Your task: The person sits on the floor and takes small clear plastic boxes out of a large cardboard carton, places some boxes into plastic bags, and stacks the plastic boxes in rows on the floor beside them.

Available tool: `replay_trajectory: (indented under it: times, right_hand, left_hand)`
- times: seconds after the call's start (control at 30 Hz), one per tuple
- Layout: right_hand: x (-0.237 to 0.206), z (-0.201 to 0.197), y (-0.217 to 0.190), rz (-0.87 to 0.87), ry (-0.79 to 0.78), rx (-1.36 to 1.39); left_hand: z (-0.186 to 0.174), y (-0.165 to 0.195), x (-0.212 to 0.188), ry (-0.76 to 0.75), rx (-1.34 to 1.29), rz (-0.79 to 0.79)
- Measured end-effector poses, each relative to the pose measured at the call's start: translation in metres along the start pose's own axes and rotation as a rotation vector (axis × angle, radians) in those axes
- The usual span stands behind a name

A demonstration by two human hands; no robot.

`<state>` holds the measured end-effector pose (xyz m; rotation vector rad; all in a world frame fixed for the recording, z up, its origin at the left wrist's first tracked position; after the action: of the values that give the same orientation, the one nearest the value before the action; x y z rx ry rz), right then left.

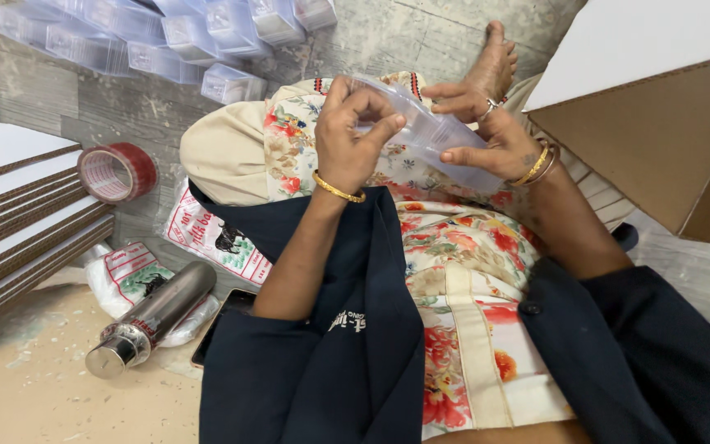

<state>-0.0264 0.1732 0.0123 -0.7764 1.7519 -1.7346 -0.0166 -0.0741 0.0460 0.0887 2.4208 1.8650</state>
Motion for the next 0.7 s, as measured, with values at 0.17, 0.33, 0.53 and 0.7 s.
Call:
replay_trajectory:
  times: [0.17, 0.33, 0.53, 0.7]
  right_hand:
    - [-0.008, 0.000, 0.007, 0.147, 0.043, 0.213]
    - [-0.006, 0.005, 0.017, 0.164, 0.179, 0.270]
    - [-0.009, 0.006, 0.023, 0.187, 0.276, 0.266]
    - [-0.019, 0.006, 0.025, 0.119, 0.300, 0.145]
  left_hand:
    - [0.001, 0.004, -0.001, -0.107, -0.009, 0.147]
    - [0.005, -0.040, 0.020, -0.080, 0.073, 0.149]
    - [0.034, -0.125, 0.086, -0.150, 0.996, 0.460]
    - [0.039, -0.113, 0.077, 0.061, 0.665, 0.544]
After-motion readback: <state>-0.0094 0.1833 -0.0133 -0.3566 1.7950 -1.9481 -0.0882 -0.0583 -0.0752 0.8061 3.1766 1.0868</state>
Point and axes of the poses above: each hand's wrist, its own x-axis towards the middle knuckle, its own z-axis out of the palm, y = z × x, the point moved 1 cm from there along x, towards the middle knuckle, and after that the axes turned 5 degrees about -y, right-handed, at the moved point
